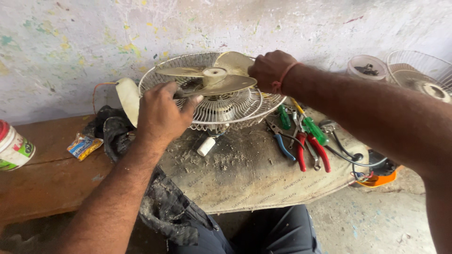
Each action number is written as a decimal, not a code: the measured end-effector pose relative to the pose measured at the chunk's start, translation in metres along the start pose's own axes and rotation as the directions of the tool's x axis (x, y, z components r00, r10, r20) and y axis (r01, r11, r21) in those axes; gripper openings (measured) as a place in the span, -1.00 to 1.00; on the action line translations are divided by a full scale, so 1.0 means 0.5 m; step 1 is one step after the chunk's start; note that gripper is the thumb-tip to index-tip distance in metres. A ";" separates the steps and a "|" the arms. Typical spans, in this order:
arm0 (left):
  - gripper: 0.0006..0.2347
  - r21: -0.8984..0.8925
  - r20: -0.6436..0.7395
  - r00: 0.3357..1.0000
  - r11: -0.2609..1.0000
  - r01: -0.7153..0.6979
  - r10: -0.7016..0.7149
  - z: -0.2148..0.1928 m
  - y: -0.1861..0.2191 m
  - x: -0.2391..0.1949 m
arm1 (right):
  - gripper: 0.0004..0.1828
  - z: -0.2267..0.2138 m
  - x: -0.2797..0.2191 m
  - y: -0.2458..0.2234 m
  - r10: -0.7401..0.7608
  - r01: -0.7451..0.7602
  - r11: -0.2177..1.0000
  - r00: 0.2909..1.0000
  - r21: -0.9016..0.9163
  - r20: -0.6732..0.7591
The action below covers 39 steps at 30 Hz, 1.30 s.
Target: The person repairs a table fan by removing the blades, using pliers to manipulate the wiring and motor, and handling the metal guard pieces.
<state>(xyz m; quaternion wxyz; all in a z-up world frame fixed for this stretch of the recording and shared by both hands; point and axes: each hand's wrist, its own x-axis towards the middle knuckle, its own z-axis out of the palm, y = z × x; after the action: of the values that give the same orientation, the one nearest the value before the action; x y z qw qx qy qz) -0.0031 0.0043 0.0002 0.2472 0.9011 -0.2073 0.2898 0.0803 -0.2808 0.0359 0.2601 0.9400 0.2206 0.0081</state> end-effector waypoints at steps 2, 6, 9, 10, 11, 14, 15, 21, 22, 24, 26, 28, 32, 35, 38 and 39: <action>-0.59 -0.012 -0.056 0.995 0.997 -0.077 0.076 0.014 -0.008 0.002 | -0.69 -0.027 0.003 0.005 -0.016 0.017 0.998 1.000 -0.058 0.012; -0.61 0.007 0.172 0.964 0.978 0.206 -0.204 0.007 -0.014 -0.006 | -0.71 -0.024 0.014 0.022 -0.023 0.022 0.999 0.999 -0.034 -0.027; -0.60 -0.016 -0.101 0.988 0.992 -0.122 0.120 0.023 -0.014 -0.008 | -0.74 0.039 -0.016 0.036 0.010 0.041 0.970 0.979 0.239 -0.206; -0.61 0.019 -0.083 0.992 0.995 -0.097 0.098 0.010 -0.024 -0.014 | -0.76 0.047 -0.010 0.026 0.025 0.083 0.930 0.957 0.359 -0.288; -0.62 0.054 -0.066 0.995 0.996 -0.071 0.075 0.006 -0.027 -0.013 | -0.75 0.046 0.009 0.006 0.048 0.103 0.878 0.953 0.467 -0.300; -0.60 0.028 0.054 0.996 0.997 0.066 -0.068 0.017 -0.009 -0.004 | -0.76 0.082 -0.029 0.012 0.159 0.033 0.761 0.959 0.648 -0.236; -0.60 0.026 0.095 0.985 0.990 0.139 -0.141 0.010 -0.007 -0.004 | -0.76 0.081 -0.032 0.014 0.160 0.015 0.777 0.962 0.629 -0.220; -0.62 0.018 -0.023 1.000 1.000 0.002 -0.002 0.001 0.003 -0.004 | -0.71 0.070 -0.005 0.010 0.088 0.006 0.898 0.977 0.440 -0.192; -0.62 0.016 -0.037 0.999 1.000 -0.026 0.026 0.001 0.002 -0.007 | -0.71 0.072 -0.005 0.009 0.083 0.009 0.903 0.977 0.430 -0.194; -0.62 0.013 -0.068 0.994 0.996 -0.084 0.085 0.000 0.001 -0.006 | -0.70 0.073 -0.007 0.008 0.075 0.015 0.906 0.978 0.423 -0.196; -0.62 0.003 -0.092 0.990 0.994 -0.111 0.111 -0.001 0.001 -0.004 | -0.70 0.070 -0.007 0.009 0.076 0.001 0.908 0.983 0.419 -0.167; -0.61 -0.007 -0.086 0.991 0.995 -0.103 0.102 -0.001 0.006 -0.004 | -0.72 0.063 -0.001 0.010 0.087 -0.035 0.909 0.990 0.415 -0.107; -0.61 -0.029 0.013 0.999 0.999 0.037 -0.037 -0.008 0.015 -0.005 | -0.70 0.064 0.000 0.010 0.044 0.023 0.927 0.985 0.374 -0.168; -0.60 -0.028 0.011 0.999 0.999 0.042 -0.042 -0.014 0.017 -0.007 | -0.71 0.070 0.008 0.016 0.030 0.055 0.925 0.976 0.376 -0.216; -0.63 -0.025 -0.037 0.999 0.999 -0.032 0.031 -0.010 0.015 -0.004 | -0.72 0.082 0.011 0.017 0.027 0.058 0.924 0.976 0.378 -0.218; -0.64 -0.021 -0.052 0.997 0.998 -0.056 0.054 -0.010 0.013 -0.004 | -0.72 0.084 0.012 0.016 0.028 0.054 0.928 0.976 0.368 -0.215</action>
<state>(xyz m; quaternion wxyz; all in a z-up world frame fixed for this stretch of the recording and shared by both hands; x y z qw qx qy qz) -0.0101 0.0023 0.0045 0.2546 0.8844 -0.2289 0.3171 0.0947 -0.3049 0.0028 0.0518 0.9642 0.2514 0.0665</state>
